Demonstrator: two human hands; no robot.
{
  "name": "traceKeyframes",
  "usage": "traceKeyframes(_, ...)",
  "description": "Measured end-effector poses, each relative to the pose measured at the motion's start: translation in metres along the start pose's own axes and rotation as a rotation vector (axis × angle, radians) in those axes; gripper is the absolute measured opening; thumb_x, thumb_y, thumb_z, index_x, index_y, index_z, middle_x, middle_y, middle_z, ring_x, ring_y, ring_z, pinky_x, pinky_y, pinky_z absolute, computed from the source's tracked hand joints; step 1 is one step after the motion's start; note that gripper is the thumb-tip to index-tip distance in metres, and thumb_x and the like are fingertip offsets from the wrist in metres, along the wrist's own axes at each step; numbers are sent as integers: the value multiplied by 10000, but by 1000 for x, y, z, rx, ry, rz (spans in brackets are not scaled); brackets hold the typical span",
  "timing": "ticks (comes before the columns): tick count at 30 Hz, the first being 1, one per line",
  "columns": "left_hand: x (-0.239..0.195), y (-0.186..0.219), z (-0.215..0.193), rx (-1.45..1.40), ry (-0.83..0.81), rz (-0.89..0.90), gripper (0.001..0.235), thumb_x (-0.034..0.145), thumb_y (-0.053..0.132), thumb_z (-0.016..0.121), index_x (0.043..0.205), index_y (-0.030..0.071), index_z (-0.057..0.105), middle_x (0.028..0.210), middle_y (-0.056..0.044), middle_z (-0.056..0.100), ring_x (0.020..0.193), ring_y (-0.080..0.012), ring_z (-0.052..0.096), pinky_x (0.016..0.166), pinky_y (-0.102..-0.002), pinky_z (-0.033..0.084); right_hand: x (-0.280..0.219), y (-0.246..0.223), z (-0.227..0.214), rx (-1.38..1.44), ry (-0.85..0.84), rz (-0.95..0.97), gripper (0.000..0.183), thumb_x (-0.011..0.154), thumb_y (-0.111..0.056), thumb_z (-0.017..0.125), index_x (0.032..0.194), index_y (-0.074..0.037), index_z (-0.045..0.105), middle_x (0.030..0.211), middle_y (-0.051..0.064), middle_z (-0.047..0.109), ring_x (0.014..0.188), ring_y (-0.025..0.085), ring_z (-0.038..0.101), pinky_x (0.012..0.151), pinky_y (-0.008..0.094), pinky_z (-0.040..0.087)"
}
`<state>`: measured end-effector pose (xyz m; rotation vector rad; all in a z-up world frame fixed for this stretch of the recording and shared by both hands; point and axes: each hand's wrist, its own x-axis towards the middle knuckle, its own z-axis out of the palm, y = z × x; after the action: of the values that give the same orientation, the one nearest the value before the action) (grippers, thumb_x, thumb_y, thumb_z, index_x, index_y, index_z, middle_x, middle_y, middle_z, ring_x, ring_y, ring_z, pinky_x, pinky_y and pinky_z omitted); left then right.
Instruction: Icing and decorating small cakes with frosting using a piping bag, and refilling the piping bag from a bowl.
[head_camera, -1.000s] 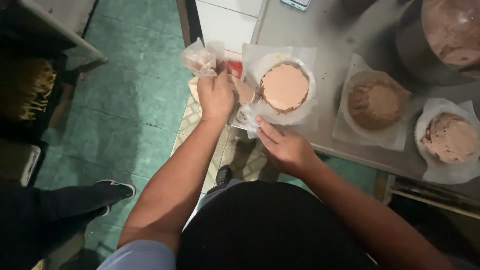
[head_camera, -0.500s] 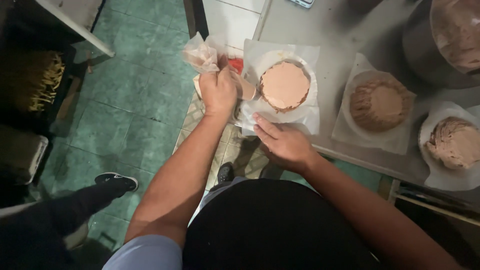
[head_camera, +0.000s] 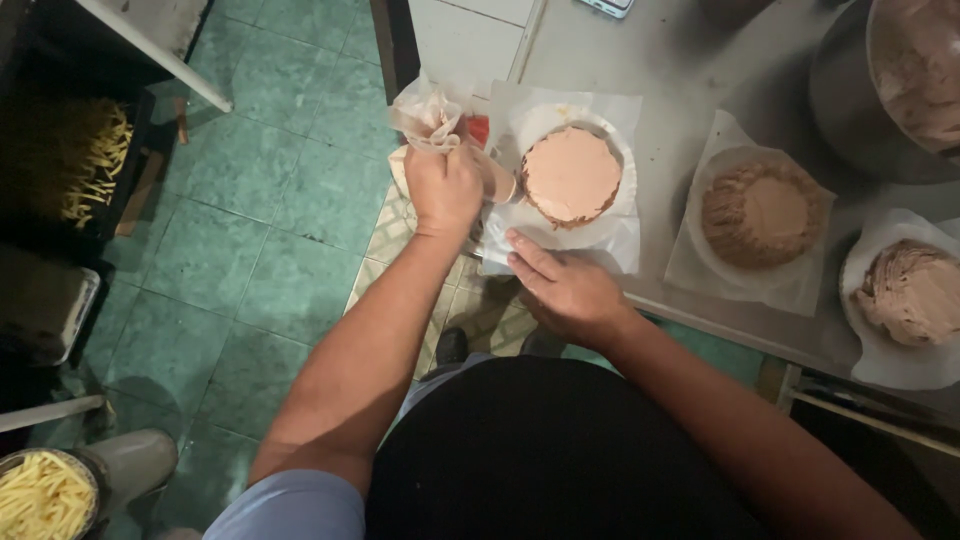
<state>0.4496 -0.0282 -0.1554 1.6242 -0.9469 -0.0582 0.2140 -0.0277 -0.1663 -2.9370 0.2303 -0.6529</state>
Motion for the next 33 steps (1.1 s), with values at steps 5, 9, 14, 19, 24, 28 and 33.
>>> traceKeyframes(5, -3, -14, 6, 24, 16, 26, 328, 821, 92, 574, 1060, -51, 747, 1062, -297, 729, 1099, -508, 631, 997, -576, 492, 3, -3, -3, -72, 16, -3, 579, 806, -271, 687, 1355, -87, 661, 1489, 96, 595, 776, 276, 732, 701, 377, 615)
traceKeyframes(9, -1, 3, 2, 30, 22, 44, 336, 819, 92, 584, 1082, -51, 738, 1074, -301, 726, 1107, -507, 634, 1004, -575, 500, 2, -4, -3, -74, 8, -13, 564, 809, -264, 695, 1340, -78, 660, 1462, 118, 607, 808, 281, 738, 704, 382, 613)
traceKeyframes(14, -1, -8, 5, -12, 41, 7, 351, 846, 104, 574, 1137, -18, 728, 1137, -271, 721, 1173, -465, 619, 1051, -542, 488, -1, -5, 0, -94, -40, 37, 584, 827, -262, 637, 1388, -100, 633, 1499, 77, 585, 785, 280, 734, 695, 375, 613)
traceKeyframes(19, 0, -11, 3, -16, 58, 30, 390, 797, 62, 572, 1142, -47, 719, 1116, -301, 716, 1155, -497, 617, 1051, -557, 480, 1, -5, -1, -103, -12, -1, 543, 822, -270, 675, 1329, -74, 672, 1464, 111, 609, 869, 276, 741, 755, 374, 604)
traceKeyframes(24, 2, 1, 0, -30, 60, 46, 385, 829, 54, 560, 1164, -57, 714, 1146, -331, 697, 1170, -522, 595, 1050, -569, 478, 4, -6, -4, -85, -16, -9, 560, 814, -306, 733, 1308, -48, 676, 1477, 140, 593, 906, 295, 739, 768, 394, 611)
traceKeyframes(28, 4, -7, 4, -45, 63, 28, 409, 800, 55, 556, 1166, -37, 714, 1142, -301, 707, 1176, -488, 602, 1061, -562, 473, 4, -7, -2, -43, -58, 43, 562, 843, -308, 722, 1340, -54, 664, 1516, 122, 564, 901, 314, 741, 775, 414, 611)
traceKeyframes(33, 6, -6, 5, -40, 74, 43, 400, 807, 75, 553, 1153, -24, 730, 1129, -284, 720, 1163, -477, 616, 1032, -557, 498, 4, -9, -4, -50, -97, 80, 577, 835, -325, 733, 1347, -69, 660, 1546, 93, 538, 950, 300, 743, 824, 392, 608)
